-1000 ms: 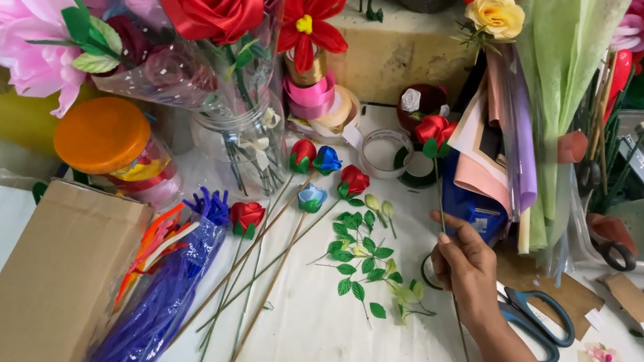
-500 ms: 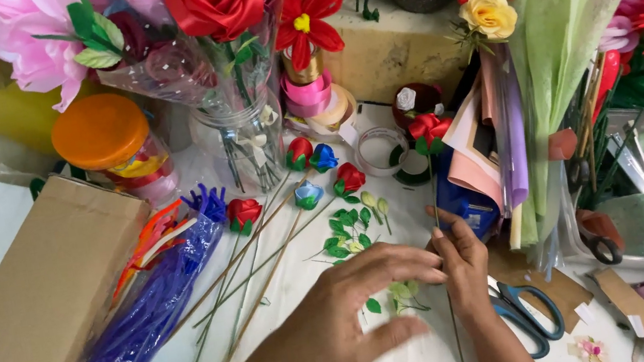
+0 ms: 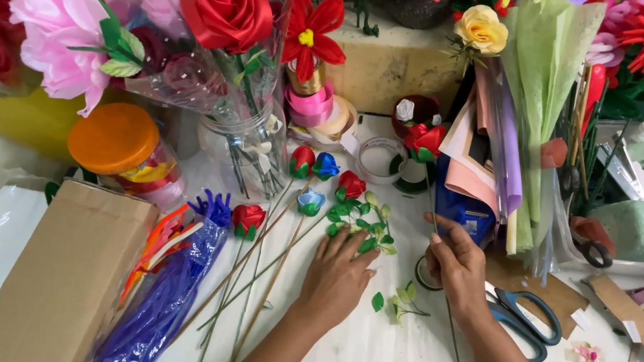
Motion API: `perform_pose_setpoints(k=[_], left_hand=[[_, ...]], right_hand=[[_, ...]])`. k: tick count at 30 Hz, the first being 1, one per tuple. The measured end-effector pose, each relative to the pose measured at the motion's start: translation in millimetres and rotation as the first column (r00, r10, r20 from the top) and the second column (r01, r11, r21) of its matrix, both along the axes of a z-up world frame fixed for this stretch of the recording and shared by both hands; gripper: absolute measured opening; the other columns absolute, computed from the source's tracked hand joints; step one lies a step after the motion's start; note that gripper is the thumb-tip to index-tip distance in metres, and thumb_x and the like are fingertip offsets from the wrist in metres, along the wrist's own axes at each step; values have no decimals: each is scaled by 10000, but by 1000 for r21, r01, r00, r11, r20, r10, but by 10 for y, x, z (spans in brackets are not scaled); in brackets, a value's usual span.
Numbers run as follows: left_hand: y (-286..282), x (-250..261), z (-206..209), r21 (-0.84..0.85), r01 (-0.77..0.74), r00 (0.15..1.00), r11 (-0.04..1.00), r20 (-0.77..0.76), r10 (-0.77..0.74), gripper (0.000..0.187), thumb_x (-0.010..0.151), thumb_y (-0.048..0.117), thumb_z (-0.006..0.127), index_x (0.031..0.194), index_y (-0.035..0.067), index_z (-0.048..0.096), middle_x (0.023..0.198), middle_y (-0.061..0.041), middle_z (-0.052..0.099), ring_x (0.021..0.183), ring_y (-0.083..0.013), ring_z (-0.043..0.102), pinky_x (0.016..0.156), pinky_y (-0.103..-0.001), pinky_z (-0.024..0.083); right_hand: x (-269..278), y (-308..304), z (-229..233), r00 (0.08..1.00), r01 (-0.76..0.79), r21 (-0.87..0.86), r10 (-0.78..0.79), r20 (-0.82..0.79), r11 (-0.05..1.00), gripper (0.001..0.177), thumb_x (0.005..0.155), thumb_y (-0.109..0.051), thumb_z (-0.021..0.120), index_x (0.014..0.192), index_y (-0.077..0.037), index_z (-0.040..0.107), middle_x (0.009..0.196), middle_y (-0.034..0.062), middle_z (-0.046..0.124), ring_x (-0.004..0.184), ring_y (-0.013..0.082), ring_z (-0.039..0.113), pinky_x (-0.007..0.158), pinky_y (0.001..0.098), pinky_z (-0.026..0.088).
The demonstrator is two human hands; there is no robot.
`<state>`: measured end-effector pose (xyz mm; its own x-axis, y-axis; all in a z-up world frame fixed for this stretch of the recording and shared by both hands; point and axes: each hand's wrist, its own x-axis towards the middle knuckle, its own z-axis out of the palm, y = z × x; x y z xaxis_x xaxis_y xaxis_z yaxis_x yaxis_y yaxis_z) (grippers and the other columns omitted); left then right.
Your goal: Assembling artificial flowers by attaching green leaves to wire stems on a workbench.
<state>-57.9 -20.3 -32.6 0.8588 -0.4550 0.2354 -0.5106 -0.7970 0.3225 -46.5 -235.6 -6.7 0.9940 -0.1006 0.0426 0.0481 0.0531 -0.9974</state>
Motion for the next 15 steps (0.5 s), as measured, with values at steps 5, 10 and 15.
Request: perform_pose_setpoints(k=[5, 10, 15], left_hand=[[-47, 110, -24, -156, -82, 965, 984, 234, 118, 248, 910, 89, 703, 1153, 93, 752, 1274, -125, 644, 1181, -325, 606, 939, -473, 472], [-26, 211, 134, -287, -132, 958, 949, 209, 197, 158, 908, 60, 729, 1065, 64, 744, 1012, -73, 628, 931, -260, 634, 757, -388, 557], [-105, 424, 76, -228, -121, 989, 966, 56, 137, 247, 915, 14, 685, 1143, 79, 754, 1009, -92, 606, 945, -299, 610, 614, -438, 552]], right_hand=[[-4, -17, 21, 1000, 14, 6, -14, -17, 1000, 356, 1014, -137, 520, 1337, -36, 632, 559, 42, 382, 466, 126, 279, 422, 281, 243], [28, -48, -53, 999, -22, -172, 28, 36, 985, 372, 1029, -136, 502, 1364, -18, 613, 563, 32, 430, 480, 131, 373, 457, 286, 336], [47, -93, -45, 999, 40, -524, -43, 6, 851, 421, 998, -236, 517, 1386, -129, 639, 702, 55, 626, 653, 183, 563, 619, 342, 446]])
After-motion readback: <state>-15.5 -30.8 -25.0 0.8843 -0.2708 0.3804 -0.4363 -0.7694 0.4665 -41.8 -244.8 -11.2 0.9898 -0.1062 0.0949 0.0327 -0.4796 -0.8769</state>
